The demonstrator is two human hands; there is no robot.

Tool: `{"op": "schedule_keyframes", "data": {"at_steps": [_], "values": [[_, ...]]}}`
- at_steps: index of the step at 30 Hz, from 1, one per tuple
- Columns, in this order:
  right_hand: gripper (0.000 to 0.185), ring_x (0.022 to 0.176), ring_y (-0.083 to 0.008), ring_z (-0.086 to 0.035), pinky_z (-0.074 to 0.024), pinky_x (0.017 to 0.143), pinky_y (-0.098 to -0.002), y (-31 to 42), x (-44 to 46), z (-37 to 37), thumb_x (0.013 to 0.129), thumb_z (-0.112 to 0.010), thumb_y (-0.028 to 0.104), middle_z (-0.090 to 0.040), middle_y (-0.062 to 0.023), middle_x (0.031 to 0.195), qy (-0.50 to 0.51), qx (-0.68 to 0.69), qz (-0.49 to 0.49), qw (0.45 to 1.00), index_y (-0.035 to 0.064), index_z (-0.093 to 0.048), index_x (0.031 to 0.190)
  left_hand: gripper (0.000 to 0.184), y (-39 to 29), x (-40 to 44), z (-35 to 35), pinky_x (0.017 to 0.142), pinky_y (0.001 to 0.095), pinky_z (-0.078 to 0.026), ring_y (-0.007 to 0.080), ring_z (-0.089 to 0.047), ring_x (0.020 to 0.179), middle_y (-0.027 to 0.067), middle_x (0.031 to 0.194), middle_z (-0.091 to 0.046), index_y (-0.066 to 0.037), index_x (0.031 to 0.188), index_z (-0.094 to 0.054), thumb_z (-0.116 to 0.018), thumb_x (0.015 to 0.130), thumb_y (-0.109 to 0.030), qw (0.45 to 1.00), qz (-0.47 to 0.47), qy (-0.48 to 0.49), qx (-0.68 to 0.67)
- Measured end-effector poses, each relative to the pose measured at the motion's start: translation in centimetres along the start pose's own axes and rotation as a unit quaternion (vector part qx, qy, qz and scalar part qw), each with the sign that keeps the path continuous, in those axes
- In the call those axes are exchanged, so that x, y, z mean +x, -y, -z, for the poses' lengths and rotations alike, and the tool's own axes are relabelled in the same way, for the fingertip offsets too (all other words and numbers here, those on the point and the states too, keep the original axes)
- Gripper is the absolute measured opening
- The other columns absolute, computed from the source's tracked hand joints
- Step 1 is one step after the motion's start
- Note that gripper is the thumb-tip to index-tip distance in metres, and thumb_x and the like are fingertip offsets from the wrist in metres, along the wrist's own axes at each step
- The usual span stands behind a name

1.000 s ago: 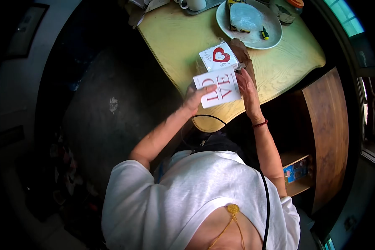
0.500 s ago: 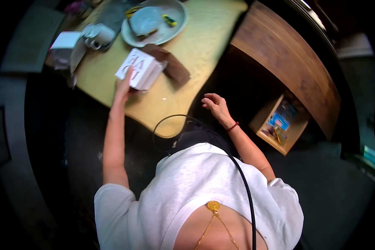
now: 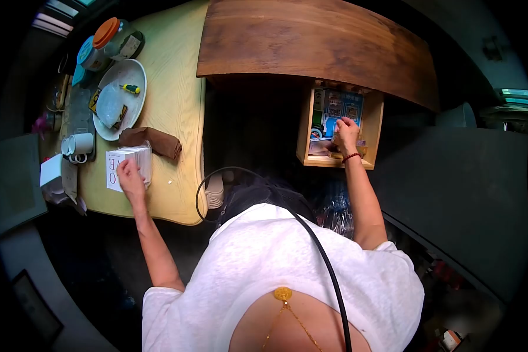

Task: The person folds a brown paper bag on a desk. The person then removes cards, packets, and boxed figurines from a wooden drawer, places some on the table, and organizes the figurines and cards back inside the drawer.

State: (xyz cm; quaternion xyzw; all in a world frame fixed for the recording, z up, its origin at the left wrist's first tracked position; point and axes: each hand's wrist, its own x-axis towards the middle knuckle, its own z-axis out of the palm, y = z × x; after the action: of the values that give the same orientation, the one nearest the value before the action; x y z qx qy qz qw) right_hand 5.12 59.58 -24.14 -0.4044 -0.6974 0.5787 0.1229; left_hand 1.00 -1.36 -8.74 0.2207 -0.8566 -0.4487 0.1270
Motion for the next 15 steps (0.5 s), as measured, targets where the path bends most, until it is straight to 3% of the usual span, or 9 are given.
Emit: {"op": "schedule_keyframes", "data": {"at_steps": [1, 3, 4, 5, 7, 11, 13, 14, 15], "values": [[0.033, 0.067, -0.0152, -0.057, -0.0464, 0.060, -0.0250, 0.4, 0.7, -0.2, 0.076, -0.064, 0.013, -0.061, -0.0100, 0.080, 0.000, 0.003, -0.003, 1.000, -0.0078, -0.056, 0.101, 0.034, -2.0, -1.1, -2.3, 0.050, 0.0202, -0.042, 0.0096, -0.051, 0.065, 0.0059, 0.079, -0.057, -0.001, 0.106, -0.051, -0.055, 0.088, -0.029, 0.998, 0.004, 0.061, -0.021], [0.051, 0.078, -0.0248, -0.061, -0.0482, 0.070, -0.0320, 1.8, 1.6, -1.0, 0.070, -0.069, 0.026, -0.063, -0.0180, 0.088, -0.068, -0.205, 0.113, 0.970, -0.0092, -0.054, 0.103, 0.030, -5.8, -4.0, -7.0, 0.051, 0.0201, -0.043, 0.0091, -0.052, 0.067, 0.0058, 0.080, -0.057, 0.000, 0.104, -0.052, -0.056, 0.087, -0.025, 0.985, 0.001, 0.168, -0.035], [0.064, 0.088, -0.0333, -0.060, -0.0461, 0.079, -0.0364, 1.3, 2.9, -1.6, 0.062, -0.072, 0.038, -0.062, -0.0246, 0.094, -0.067, -0.212, 0.119, 0.968, -0.0093, -0.054, 0.101, 0.029, -6.9, -5.2, -9.1, 0.052, 0.0202, -0.044, 0.0088, -0.052, 0.066, 0.0057, 0.080, -0.057, 0.000, 0.103, -0.053, -0.057, 0.087, -0.023, 0.976, -0.007, 0.215, -0.030], [0.068, 0.092, -0.0424, -0.054, -0.0433, 0.084, -0.0415, 3.1, 2.6, -2.1, 0.061, -0.072, 0.036, -0.057, -0.0288, 0.099, -0.034, -0.219, 0.090, 0.971, -0.0101, -0.051, 0.105, 0.028, -7.2, -6.1, -11.1, 0.053, 0.0201, -0.044, 0.0085, -0.053, 0.066, 0.0052, 0.081, -0.058, 0.001, 0.102, -0.055, -0.058, 0.086, -0.022, 0.965, -0.023, 0.260, -0.023], [0.062, 0.087, -0.0377, -0.059, -0.0458, 0.079, -0.0391, 2.0, 4.2, -3.7, 0.059, -0.072, 0.040, -0.061, -0.0253, 0.092, -0.058, -0.303, 0.099, 0.946, -0.0080, -0.057, 0.095, 0.028, -9.6, -8.6, -14.6, 0.055, 0.0230, -0.043, 0.0089, -0.051, 0.060, 0.0060, 0.073, -0.059, 0.001, 0.095, -0.058, -0.061, 0.083, -0.024, 0.949, -0.054, 0.307, 0.044], [0.061, 0.092, -0.0415, -0.055, -0.0449, 0.080, -0.0415, 4.5, 4.0, -2.8, 0.059, -0.071, 0.037, -0.056, -0.0294, 0.099, 0.006, -0.326, 0.053, 0.944, -0.0089, -0.056, 0.096, 0.030, -15.1, -12.9, -19.2, 0.061, 0.0267, -0.046, 0.0155, -0.058, 0.065, 0.0122, 0.078, -0.062, 0.002, 0.096, -0.058, -0.060, 0.082, -0.024, 0.905, -0.066, 0.419, 0.039], [0.053, 0.094, -0.0365, -0.057, -0.0470, 0.078, -0.0363, 5.7, 3.1, -0.9, 0.063, -0.070, 0.032, -0.058, -0.0245, 0.101, 0.078, -0.180, 0.004, 0.981, -0.0090, -0.058, 0.096, 0.027, -16.1, -13.9, -21.0, 0.056, 0.0216, -0.044, 0.0088, -0.052, 0.065, 0.0047, 0.080, -0.058, 0.001, 0.099, -0.057, -0.058, 0.085, -0.022, 0.888, -0.074, 0.452, 0.032], [0.046, 0.097, -0.0293, -0.058, -0.0477, 0.079, -0.0320, 4.1, 3.4, 0.0, 0.072, -0.066, 0.024, -0.059, -0.0178, 0.104, 0.163, -0.029, -0.033, 0.986, -0.0071, -0.056, 0.104, 0.027, -16.6, -14.3, -21.9, 0.056, 0.0216, -0.044, 0.0089, -0.052, 0.065, 0.0049, 0.081, -0.059, 0.001, 0.099, -0.057, -0.058, 0.085, -0.022, 0.883, -0.065, 0.465, 0.017], [0.046, 0.097, -0.0293, -0.058, -0.0477, 0.079, -0.0320, 4.9, 2.3, 0.8, 0.072, -0.066, 0.024, -0.059, -0.0178, 0.104, 0.166, -0.029, -0.036, 0.985, -0.0071, -0.056, 0.104, 0.027, -17.0, -14.8, -22.7, 0.057, 0.0216, -0.044, 0.0089, -0.053, 0.066, 0.0051, 0.081, -0.059, 0.001, 0.100, -0.057, -0.058, 0.085, -0.022, 0.877, -0.054, 0.478, 0.003]]}}
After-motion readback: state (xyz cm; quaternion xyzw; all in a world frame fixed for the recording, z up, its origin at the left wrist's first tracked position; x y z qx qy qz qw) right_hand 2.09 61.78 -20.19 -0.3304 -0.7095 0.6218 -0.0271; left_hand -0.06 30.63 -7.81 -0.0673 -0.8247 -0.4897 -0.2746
